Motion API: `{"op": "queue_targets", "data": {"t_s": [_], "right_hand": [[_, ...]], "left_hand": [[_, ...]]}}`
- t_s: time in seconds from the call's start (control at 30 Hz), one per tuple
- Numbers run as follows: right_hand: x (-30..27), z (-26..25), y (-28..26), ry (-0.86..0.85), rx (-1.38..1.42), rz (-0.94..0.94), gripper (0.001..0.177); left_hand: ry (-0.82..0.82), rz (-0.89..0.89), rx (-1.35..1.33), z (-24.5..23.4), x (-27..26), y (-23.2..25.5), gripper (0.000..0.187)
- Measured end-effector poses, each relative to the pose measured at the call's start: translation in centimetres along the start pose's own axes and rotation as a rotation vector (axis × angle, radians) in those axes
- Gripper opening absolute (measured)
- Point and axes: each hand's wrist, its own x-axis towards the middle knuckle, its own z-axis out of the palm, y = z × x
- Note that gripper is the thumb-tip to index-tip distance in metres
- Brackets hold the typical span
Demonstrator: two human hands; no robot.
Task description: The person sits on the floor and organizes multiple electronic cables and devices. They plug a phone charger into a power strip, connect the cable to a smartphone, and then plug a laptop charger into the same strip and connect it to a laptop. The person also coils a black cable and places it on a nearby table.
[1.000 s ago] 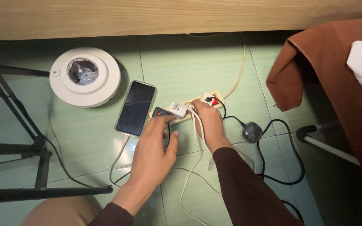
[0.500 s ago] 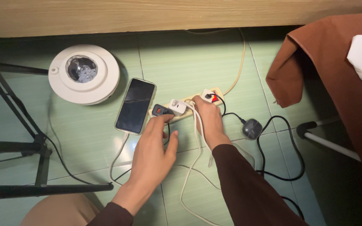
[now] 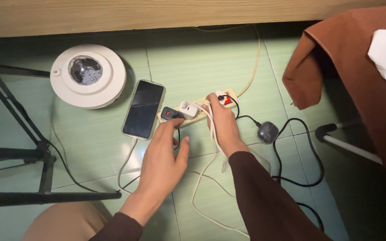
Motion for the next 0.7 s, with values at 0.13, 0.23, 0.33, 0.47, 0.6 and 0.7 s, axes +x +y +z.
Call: {"op": "queue_targets", "data": {"t_s": [0.13, 0.23, 0.33, 0.47, 0.6, 0.7], "right_hand": [[-2.0, -1.7, -0.4, 0.009, 0.166, 0.123, 0.020], [-4.1, -3.4, -0.1, 0.108, 0.302, 0.092, 0.018], [-7.0, -5.2, 0.8, 0.247, 0.440, 0.028, 0.018], [-11.6, -7.1, 2.7, 0.401, 0.410, 0.132, 0.019], [-16.6, -9.0, 5.9, 0.553, 0.173, 0.335, 0.021], [-20.1, -9.9, 8.6, 0.597, -0.145, 0.296, 0.021]], "left_hand": [[0.023, 0.038, 0.000, -0.1, -0.2, 0.2, 0.036], [0.019, 0.040, 0.005, -0.1, -0.4, 0.4, 0.036], [-0.006, 0.029, 0.008, 0.2, -1.0, 0.8, 0.037], [-0.029, 0.039, 0.012, 1.0, -2.1, 1.5, 0.036], [-0.045, 0.089, 0.009, 2.2, -3.5, 2.6, 0.039], [-0.080, 0.096, 0.024, 3.1, -4.6, 3.2, 0.039]]}}
